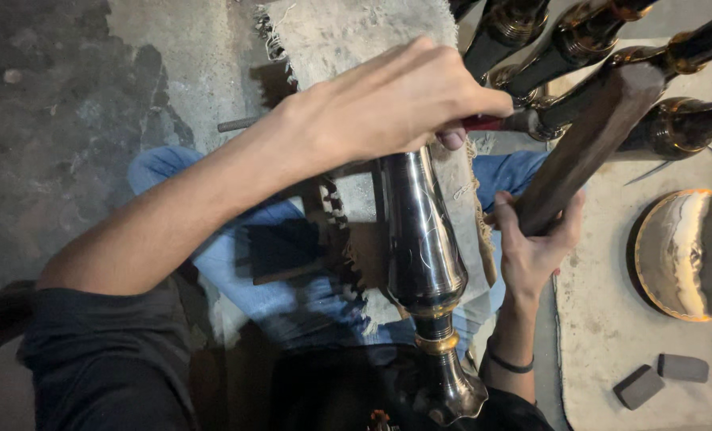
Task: The person sits cross-legged on the floor with a brass vase held upright on a cloth-covered form. They hold a punch against the vase's surface and repeatedly strike it with a wooden mallet, working around the neck and body to decorate the metal, then set the punch down and pick up a phone at the end.
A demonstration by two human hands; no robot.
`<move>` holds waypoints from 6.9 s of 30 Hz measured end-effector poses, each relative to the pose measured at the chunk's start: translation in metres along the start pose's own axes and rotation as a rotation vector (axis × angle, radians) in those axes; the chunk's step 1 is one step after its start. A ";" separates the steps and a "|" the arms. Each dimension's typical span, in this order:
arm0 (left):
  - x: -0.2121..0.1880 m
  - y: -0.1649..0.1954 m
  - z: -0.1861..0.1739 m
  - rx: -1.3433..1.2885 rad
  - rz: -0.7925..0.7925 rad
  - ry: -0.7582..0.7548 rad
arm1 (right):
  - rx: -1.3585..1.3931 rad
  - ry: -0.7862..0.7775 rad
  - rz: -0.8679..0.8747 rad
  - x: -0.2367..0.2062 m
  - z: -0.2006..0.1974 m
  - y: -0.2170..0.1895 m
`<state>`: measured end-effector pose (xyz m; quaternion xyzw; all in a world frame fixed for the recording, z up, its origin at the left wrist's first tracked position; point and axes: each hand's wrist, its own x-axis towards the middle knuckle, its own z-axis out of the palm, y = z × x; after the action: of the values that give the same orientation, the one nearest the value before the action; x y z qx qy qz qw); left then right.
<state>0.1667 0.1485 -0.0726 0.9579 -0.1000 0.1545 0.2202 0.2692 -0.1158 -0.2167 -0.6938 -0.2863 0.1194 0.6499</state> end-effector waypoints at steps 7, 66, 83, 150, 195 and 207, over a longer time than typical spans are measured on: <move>0.013 0.002 0.006 0.167 0.030 -0.033 | 0.025 -0.007 -0.041 0.007 -0.006 0.002; -0.014 0.002 0.014 0.211 0.081 0.113 | -0.045 -0.063 -0.198 0.035 -0.004 -0.018; -0.007 0.008 0.003 0.099 0.010 -0.040 | 0.112 0.110 -0.319 0.020 0.013 -0.013; -0.040 -0.005 0.013 0.145 0.127 0.162 | -0.459 0.069 -0.407 0.018 0.002 -0.031; -0.066 -0.011 0.019 -0.013 0.128 0.276 | -0.222 0.097 -0.552 0.026 0.003 -0.001; -0.075 -0.019 0.025 0.057 0.124 0.279 | -0.305 -0.038 -0.274 0.027 -0.010 -0.029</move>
<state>0.1083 0.1637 -0.1269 0.9251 -0.1230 0.3020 0.1945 0.2898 -0.1095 -0.1814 -0.7364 -0.4049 -0.0020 0.5420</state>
